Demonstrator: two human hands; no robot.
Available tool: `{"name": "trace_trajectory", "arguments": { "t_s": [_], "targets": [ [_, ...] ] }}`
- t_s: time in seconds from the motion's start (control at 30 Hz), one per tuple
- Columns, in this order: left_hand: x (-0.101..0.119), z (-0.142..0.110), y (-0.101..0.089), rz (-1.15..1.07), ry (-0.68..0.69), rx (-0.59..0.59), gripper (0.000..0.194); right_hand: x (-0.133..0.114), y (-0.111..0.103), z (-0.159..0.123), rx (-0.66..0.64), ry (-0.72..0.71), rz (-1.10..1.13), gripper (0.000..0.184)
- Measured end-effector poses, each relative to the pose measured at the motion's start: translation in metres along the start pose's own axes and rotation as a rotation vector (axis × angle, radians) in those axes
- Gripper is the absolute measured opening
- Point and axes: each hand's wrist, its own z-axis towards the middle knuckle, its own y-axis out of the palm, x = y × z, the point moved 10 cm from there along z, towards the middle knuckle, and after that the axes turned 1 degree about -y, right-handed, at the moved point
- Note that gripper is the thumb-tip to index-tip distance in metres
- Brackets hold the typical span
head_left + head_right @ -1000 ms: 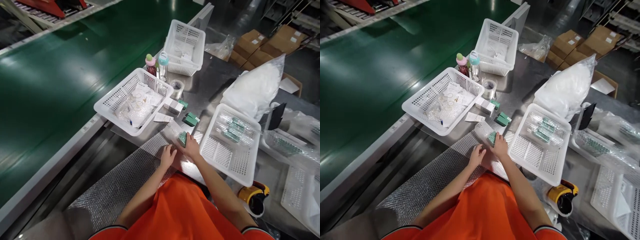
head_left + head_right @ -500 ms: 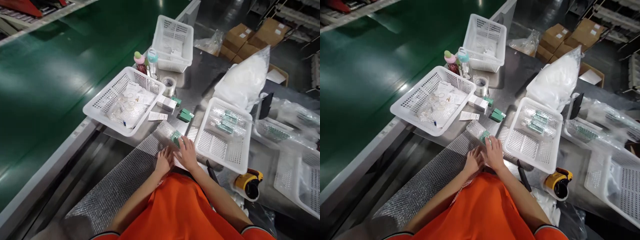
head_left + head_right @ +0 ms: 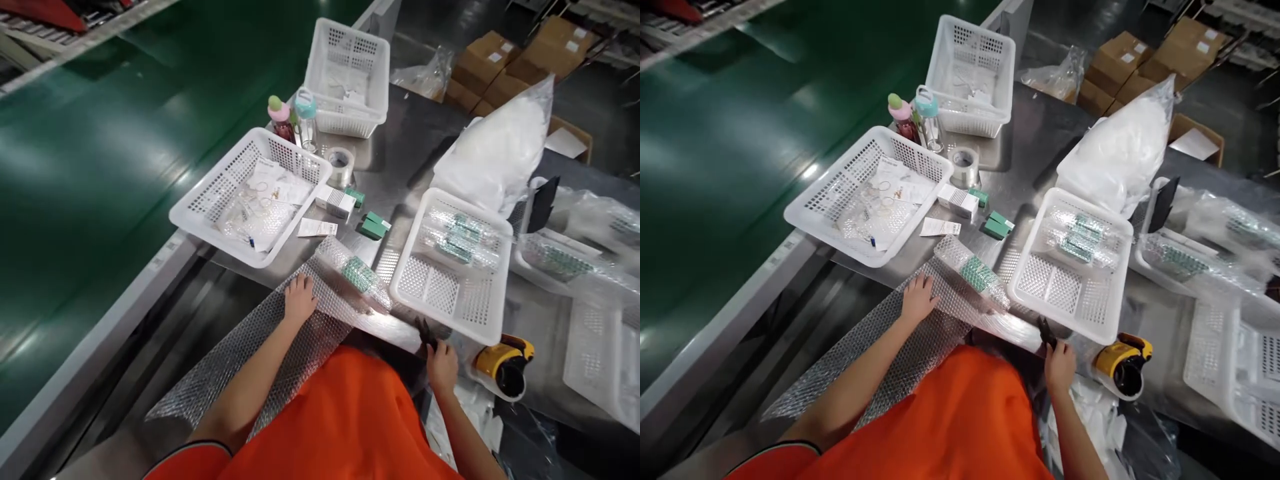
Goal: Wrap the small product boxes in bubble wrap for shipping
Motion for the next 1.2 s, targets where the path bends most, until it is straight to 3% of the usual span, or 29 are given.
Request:
{"name": "trace_trajectory", "arguments": {
  "t_s": [0.1,0.17,0.3,0.37,0.47,0.57,0.67,0.87,0.97,1.07,1.2],
  "targets": [
    [-0.004,0.000,0.001,0.020,0.023,-0.034,0.068,-0.016,-0.002,-0.023,-0.003,-0.167,0.137,0.051],
    [-0.007,-0.001,0.002,0.020,0.018,-0.048,0.072,-0.053,-0.009,-0.038,-0.016,-0.326,0.211,0.050],
    [-0.010,0.000,0.005,0.000,0.001,-0.073,0.079,-0.188,-0.017,-0.043,-0.148,-0.552,0.162,0.044],
    [-0.012,0.000,0.005,-0.017,-0.009,-0.070,0.082,-0.258,-0.005,-0.031,-0.288,-0.541,0.038,0.040],
    [-0.014,0.001,0.004,-0.039,-0.026,-0.044,0.083,-0.346,0.004,-0.008,-0.316,-0.550,-0.011,0.038],
    [-0.016,0.000,0.004,-0.065,-0.038,-0.028,0.081,-0.392,0.018,0.006,-0.343,-0.562,-0.038,0.035],
    [-0.018,0.000,0.006,-0.102,-0.055,-0.005,0.079,-0.409,0.029,0.010,-0.373,-0.569,-0.059,0.035],
    [-0.021,0.000,0.009,-0.121,-0.064,-0.007,0.080,-0.420,0.039,0.011,-0.393,-0.586,-0.089,0.036],
    [-0.021,0.000,0.008,-0.094,-0.063,-0.027,0.082,-0.388,0.039,0.003,-0.403,-0.585,-0.102,0.034],
    [-0.022,0.000,0.012,-0.079,-0.088,-0.076,0.084,-0.298,0.027,-0.015,-0.429,-0.536,-0.123,0.031],
    [-0.021,0.000,0.016,-0.076,-0.101,-0.118,0.088,-0.121,0.001,-0.044,-0.456,-0.387,-0.180,0.025]
  ]
}}
